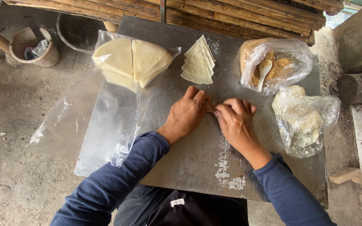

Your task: The person repeatedly folds thin triangular wrappers, scoops a brown granular filling with a small spoon, and seals each wrapper into a small packet. The finished packets are stacked on the metal table.

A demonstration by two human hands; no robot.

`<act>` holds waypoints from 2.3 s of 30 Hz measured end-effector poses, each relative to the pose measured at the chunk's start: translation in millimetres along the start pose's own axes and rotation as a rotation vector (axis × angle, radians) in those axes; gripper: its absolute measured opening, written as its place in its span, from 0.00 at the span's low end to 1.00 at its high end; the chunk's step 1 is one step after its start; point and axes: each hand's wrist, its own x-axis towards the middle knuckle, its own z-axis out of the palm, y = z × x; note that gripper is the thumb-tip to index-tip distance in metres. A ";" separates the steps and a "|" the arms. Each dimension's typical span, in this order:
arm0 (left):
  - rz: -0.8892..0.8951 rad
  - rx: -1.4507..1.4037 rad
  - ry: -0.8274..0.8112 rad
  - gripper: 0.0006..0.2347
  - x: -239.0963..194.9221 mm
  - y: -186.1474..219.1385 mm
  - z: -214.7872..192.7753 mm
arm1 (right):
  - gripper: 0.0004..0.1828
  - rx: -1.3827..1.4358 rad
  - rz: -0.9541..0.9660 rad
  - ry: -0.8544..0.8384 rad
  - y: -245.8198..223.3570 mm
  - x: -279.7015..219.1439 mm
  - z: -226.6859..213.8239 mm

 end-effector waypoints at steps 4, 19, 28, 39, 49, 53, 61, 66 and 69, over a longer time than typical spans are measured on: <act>0.053 0.035 -0.048 0.08 -0.7 1.3 -5.2 | 0.10 -0.070 -0.004 -0.010 -1.3 -0.6 -1.6; 0.046 -0.086 0.065 0.14 -3.1 0.7 -13.6 | 0.31 -0.323 0.042 -0.131 -2.2 17.3 2.8; 0.035 -0.164 0.057 0.12 -5.1 6.5 -22.2 | 0.22 -0.011 0.097 -0.051 24.2 17.6 9.9; 0.006 -0.293 0.271 0.08 0.6 9.4 -24.7 | 0.10 0.121 0.158 0.064 21.0 21.2 17.1; 0.063 -0.357 0.352 0.08 -2.6 -1.6 -25.3 | 0.08 0.807 0.414 0.002 -65.9 -74.3 -61.8; 0.048 -0.357 0.346 0.09 -4.6 -2.7 -25.9 | 0.05 0.938 0.250 -0.216 -123.8 -150.0 -73.9; 0.117 -0.364 0.365 0.08 -8.0 -3.3 -22.7 | 0.11 0.437 0.442 -0.476 -86.4 -222.6 100.6; 0.085 -0.363 0.309 0.09 -15.9 -4.7 -28.1 | 0.19 0.201 0.277 -0.153 -25.1 -245.2 198.9; 0.074 -0.350 0.313 0.09 -15.6 -2.8 -30.4 | 0.20 0.235 0.311 -0.106 -16.3 -249.7 199.8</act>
